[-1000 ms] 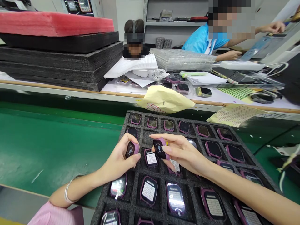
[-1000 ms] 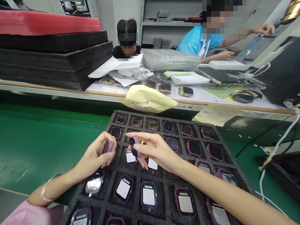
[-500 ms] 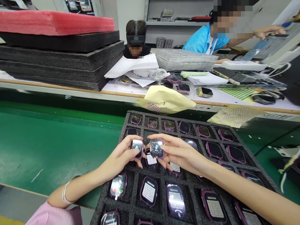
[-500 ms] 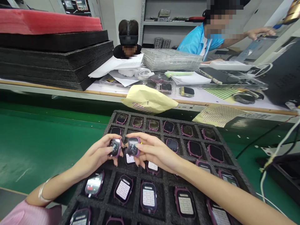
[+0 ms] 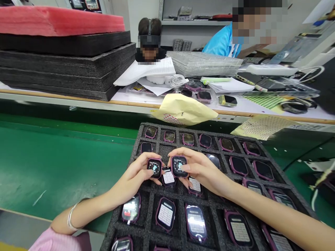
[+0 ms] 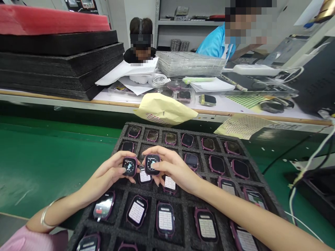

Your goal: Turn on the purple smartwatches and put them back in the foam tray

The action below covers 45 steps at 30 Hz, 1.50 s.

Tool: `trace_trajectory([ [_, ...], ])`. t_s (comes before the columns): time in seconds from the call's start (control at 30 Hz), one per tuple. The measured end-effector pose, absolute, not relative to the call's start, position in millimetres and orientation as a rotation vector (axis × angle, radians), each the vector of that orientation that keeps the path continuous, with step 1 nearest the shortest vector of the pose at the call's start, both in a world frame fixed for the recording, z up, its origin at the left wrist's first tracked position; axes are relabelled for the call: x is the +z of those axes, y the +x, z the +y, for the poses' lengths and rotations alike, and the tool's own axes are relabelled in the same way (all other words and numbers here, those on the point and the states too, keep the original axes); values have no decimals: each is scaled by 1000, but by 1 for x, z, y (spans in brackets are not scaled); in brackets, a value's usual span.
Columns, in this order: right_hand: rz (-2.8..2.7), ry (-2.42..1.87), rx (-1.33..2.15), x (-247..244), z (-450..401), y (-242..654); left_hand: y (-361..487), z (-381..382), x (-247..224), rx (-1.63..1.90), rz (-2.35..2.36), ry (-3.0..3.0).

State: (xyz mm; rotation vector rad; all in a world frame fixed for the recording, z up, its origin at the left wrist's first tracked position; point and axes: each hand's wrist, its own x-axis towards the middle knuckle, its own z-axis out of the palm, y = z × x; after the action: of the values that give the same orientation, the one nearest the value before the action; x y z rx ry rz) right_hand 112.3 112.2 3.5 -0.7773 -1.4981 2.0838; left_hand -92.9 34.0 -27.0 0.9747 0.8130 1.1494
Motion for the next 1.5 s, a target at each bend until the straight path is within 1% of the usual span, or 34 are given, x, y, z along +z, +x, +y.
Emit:
trace_trajectory([
  [0.37,-1666,-713,2002,-1,113,115,-92,35,-23,1099,849,1037],
  [0.57,-1600,-615,2152,2,111,114,-94,35,-24,1155,953,1148],
  [0.7,-1605,-544,2182,-1,110,113,-95,34,-24,1110,1001,1171],
  [0.87,-1584,-596,2146,1,111,114,-95,33,-23,1058,1041,1215],
  [1.3,-1450,-633,2224,5,109,111,-94,32,-25,1083,1015,1181],
  [1.5,-1487,-684,2193,4,110,113,-95,32,-25,1081,1020,1179],
])
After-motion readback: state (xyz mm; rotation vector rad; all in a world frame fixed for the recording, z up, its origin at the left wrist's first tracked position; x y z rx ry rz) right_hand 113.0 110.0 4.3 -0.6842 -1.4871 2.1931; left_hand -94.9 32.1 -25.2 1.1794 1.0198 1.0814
